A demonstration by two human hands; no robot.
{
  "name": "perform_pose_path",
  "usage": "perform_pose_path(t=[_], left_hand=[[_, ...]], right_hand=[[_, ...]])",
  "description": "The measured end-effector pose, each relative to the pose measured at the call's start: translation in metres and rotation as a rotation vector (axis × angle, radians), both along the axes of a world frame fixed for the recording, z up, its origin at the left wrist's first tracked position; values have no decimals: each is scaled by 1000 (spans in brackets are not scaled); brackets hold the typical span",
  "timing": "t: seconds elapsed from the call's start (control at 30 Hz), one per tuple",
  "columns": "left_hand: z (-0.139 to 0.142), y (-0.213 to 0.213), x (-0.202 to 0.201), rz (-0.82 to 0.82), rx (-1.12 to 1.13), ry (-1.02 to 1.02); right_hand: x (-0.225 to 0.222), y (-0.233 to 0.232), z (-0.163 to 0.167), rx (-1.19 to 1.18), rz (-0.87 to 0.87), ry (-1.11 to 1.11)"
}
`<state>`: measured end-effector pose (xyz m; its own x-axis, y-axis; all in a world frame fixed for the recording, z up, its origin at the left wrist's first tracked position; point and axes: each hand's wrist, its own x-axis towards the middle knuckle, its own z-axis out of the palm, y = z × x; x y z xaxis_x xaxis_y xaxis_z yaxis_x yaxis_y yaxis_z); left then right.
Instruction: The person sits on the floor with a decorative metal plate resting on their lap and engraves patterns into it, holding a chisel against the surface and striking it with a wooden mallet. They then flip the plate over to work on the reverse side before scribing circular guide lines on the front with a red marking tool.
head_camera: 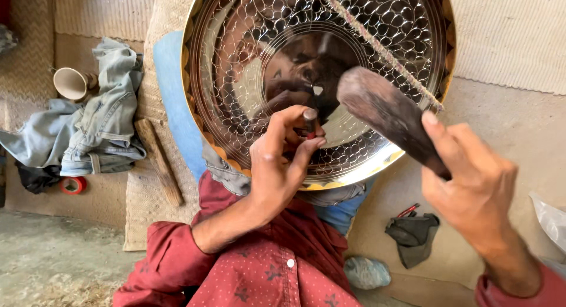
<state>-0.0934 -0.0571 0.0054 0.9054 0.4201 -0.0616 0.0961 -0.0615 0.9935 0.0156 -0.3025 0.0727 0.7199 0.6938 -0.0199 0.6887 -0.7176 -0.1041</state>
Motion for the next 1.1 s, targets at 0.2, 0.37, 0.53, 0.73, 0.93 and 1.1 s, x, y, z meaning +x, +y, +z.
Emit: perform_pose_path(t=[0.2,0.37,0.53,0.73,0.93,1.1], left_hand=[[-6,-4,-1,67,-17,-13],[-4,2,1,-24,58,24],[0,13,10,-199,-3,-75],[-1,26,26,-399,205,-143],[-2,32,38,-599,205,-203],[-8,36,50,-764,249,-324]], right_hand=[[31,51,51,517,12,430],[50,53,71,-210,133,292],[44,33,62,-145,-64,455],[19,6,43,-2,-204,367],[-17,-28,14,272,-177,344],[-60,-42,-14,525,-353,453]])
